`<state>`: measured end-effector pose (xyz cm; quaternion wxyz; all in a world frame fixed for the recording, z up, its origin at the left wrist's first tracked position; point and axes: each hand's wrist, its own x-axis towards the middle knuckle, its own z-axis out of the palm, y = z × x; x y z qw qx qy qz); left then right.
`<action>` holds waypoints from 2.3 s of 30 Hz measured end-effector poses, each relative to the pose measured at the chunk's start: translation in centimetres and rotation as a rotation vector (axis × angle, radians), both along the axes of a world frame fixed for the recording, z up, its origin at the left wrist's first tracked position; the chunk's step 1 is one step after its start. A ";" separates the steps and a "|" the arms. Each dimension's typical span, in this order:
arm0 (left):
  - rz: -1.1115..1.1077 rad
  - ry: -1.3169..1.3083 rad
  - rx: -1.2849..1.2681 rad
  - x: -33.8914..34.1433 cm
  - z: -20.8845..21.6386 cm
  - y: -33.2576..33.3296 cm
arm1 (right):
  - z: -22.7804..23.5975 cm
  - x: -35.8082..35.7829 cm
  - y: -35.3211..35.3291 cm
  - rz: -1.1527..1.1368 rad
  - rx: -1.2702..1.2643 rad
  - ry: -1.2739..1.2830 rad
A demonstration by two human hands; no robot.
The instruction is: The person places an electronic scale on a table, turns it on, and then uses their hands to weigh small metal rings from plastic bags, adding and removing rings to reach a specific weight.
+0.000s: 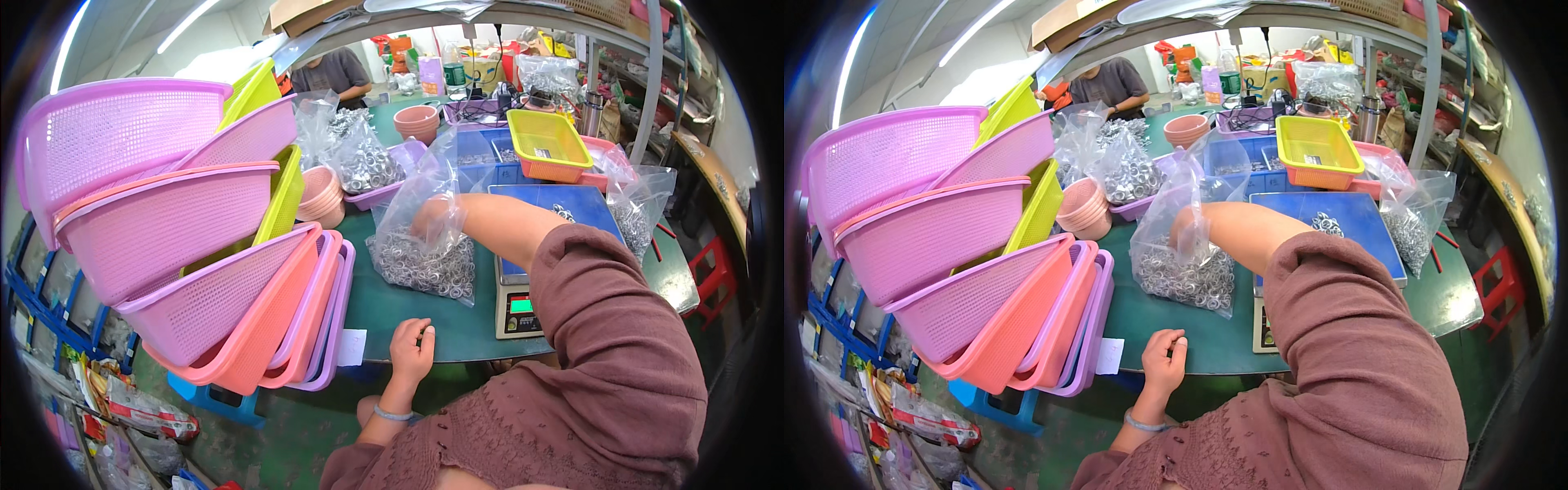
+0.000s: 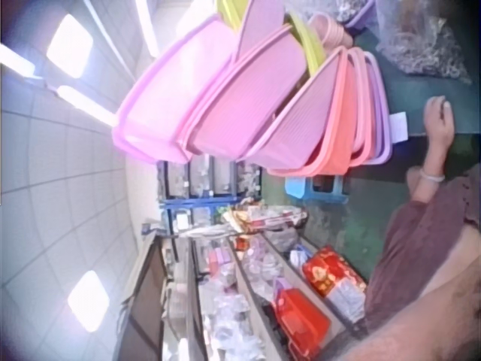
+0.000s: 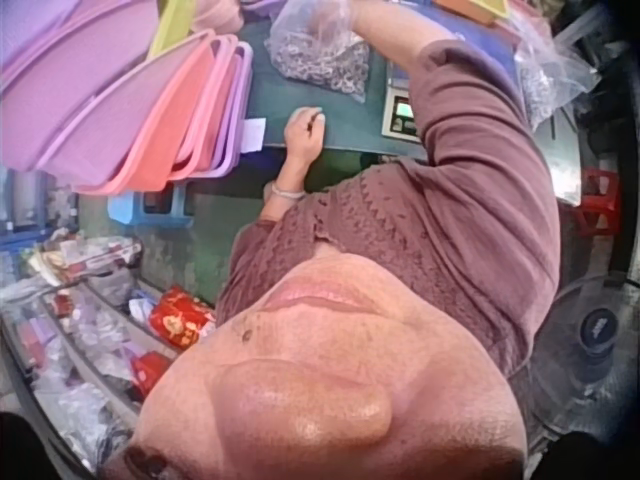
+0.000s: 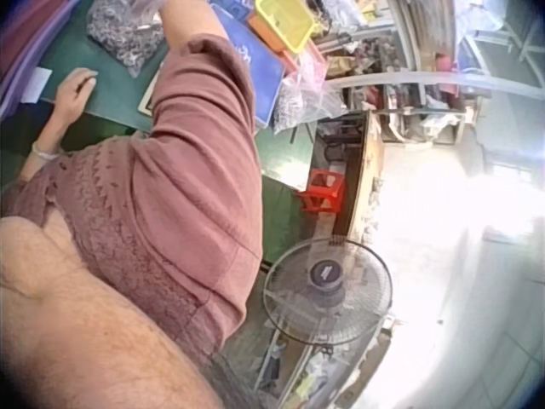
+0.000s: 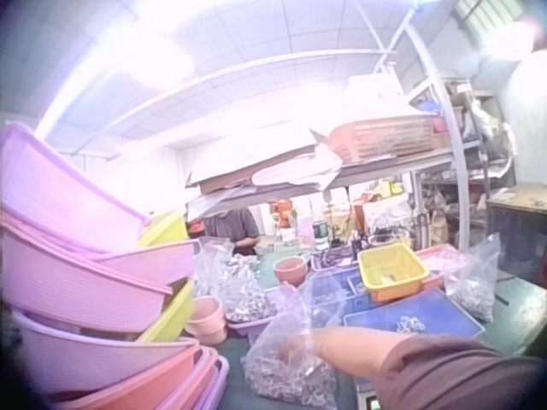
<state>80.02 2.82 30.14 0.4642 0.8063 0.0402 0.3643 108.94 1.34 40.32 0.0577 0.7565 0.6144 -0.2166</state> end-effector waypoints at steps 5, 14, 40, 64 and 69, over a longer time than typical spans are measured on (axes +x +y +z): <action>0.023 -0.008 0.026 -0.1 0.1 0.3 | 1.1 -0.1 0.7 0.024 0.031 -0.033; -0.066 0.102 -0.415 0.6 -1.0 0.9 | 2.3 3.4 -1.0 -0.640 0.421 0.591; -0.167 0.234 -0.747 1.4 0.3 0.0 | 9.6 0.6 -20.6 -0.836 0.602 1.227; -0.123 0.243 -0.572 1.2 0.7 -0.8 | 8.6 2.3 -23.0 -0.972 0.284 0.744; -0.125 0.246 -0.548 1.1 0.5 -0.7 | 8.4 2.1 -22.6 -0.911 0.274 0.708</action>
